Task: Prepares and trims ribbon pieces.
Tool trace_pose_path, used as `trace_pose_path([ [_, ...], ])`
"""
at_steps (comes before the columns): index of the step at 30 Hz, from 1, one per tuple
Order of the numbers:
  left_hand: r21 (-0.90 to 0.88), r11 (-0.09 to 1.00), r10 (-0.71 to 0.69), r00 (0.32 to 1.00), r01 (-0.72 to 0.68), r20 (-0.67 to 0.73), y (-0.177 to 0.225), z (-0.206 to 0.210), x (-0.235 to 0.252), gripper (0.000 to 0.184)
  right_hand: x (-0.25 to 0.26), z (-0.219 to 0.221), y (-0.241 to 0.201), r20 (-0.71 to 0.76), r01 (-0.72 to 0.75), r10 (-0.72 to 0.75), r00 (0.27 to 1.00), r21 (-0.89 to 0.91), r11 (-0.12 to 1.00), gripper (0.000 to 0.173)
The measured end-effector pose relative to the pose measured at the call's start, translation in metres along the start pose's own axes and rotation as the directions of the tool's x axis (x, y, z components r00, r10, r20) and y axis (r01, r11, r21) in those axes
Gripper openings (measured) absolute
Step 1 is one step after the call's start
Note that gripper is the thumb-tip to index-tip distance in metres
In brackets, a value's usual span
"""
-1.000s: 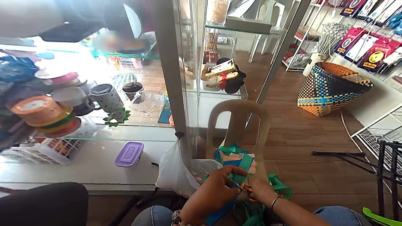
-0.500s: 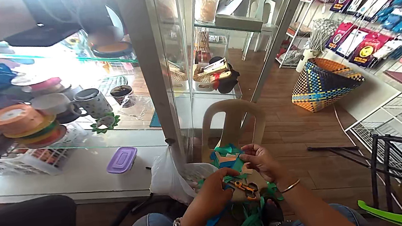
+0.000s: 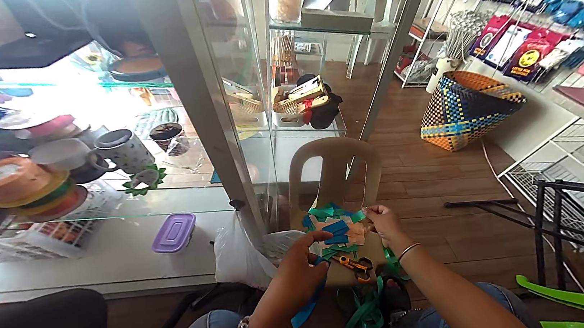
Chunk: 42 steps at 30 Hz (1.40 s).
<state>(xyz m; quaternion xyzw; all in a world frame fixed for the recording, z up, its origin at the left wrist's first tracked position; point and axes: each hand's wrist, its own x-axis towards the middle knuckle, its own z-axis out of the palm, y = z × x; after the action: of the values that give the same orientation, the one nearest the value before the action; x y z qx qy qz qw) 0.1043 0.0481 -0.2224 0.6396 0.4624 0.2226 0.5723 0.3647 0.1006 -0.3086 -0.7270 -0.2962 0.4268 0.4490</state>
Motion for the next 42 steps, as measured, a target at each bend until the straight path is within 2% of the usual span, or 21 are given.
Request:
trace_pose_path([
  [2, -0.026, 1.000, 0.015, 1.000, -0.015, -0.010, 0.002, 0.002, 0.000, 0.053, -0.023, -0.011, -0.019, 0.105, 0.072, -0.073, 0.992, 0.012, 0.997, 0.023],
  [5, -0.071, 0.995, 0.073, 0.997, -0.075, -0.023, 0.000, 0.009, 0.001, 0.054, -0.066, -0.022, -0.039, 0.285, 0.211, -0.200, 0.938, -0.010, 0.977, 0.028],
  [9, -0.121, 0.981, 0.146, 0.988, -0.150, -0.042, -0.003, 0.021, 0.004, 0.054, -0.106, -0.022, -0.035, 0.422, 0.353, -0.297, 0.857, -0.061, 0.933, 0.015],
  [15, -0.143, 0.962, 0.220, 0.972, -0.231, -0.086, -0.012, 0.035, 0.008, 0.054, -0.120, -0.026, -0.028, 0.568, 0.319, -0.236, 0.788, -0.049, 0.947, 0.014],
  [19, -0.139, 0.955, 0.254, 0.964, -0.263, -0.079, -0.015, 0.042, 0.010, 0.054, -0.117, -0.030, -0.022, 0.560, 0.348, -0.265, 0.785, -0.044, 0.936, 0.015],
  [23, -0.083, 0.956, 0.278, 0.958, -0.283, -0.065, -0.018, 0.048, 0.014, 0.054, -0.117, -0.034, -0.021, 0.562, 0.436, -0.279, 0.779, -0.165, 0.885, 0.017],
  [26, -0.085, 0.960, 0.261, 0.962, -0.268, -0.082, -0.019, 0.052, 0.014, 0.055, -0.122, -0.031, -0.018, 0.535, 0.605, -0.402, 0.743, -0.282, 0.745, 0.021],
  [30, -0.148, 0.956, 0.239, 0.966, -0.253, -0.102, -0.020, 0.053, 0.015, 0.053, -0.125, -0.020, -0.005, 0.445, 0.776, -0.636, 0.630, -0.345, 0.528, 0.018],
  [32, -0.208, 0.948, 0.235, 0.970, -0.242, -0.059, -0.020, 0.050, 0.016, 0.053, -0.125, -0.018, -0.003, 0.393, 0.825, -0.730, 0.558, -0.356, 0.439, 0.014],
  [35, -0.283, 0.933, 0.253, 0.964, -0.220, 0.084, -0.023, 0.047, 0.020, 0.049, -0.124, -0.022, -0.006, 0.338, 0.867, -0.813, 0.473, -0.342, 0.362, 0.013],
  [38, -0.386, 0.902, 0.289, 0.935, -0.194, 0.206, -0.026, 0.051, 0.021, 0.039, -0.121, -0.029, -0.011, 0.312, 0.883, -0.842, 0.439, -0.325, 0.340, 0.014],
  [42, -0.463, 0.871, 0.318, 0.905, -0.161, 0.284, -0.030, 0.057, 0.021, 0.030, -0.117, -0.037, -0.013, 0.284, 0.890, -0.860, 0.425, -0.307, 0.338, 0.015],
])
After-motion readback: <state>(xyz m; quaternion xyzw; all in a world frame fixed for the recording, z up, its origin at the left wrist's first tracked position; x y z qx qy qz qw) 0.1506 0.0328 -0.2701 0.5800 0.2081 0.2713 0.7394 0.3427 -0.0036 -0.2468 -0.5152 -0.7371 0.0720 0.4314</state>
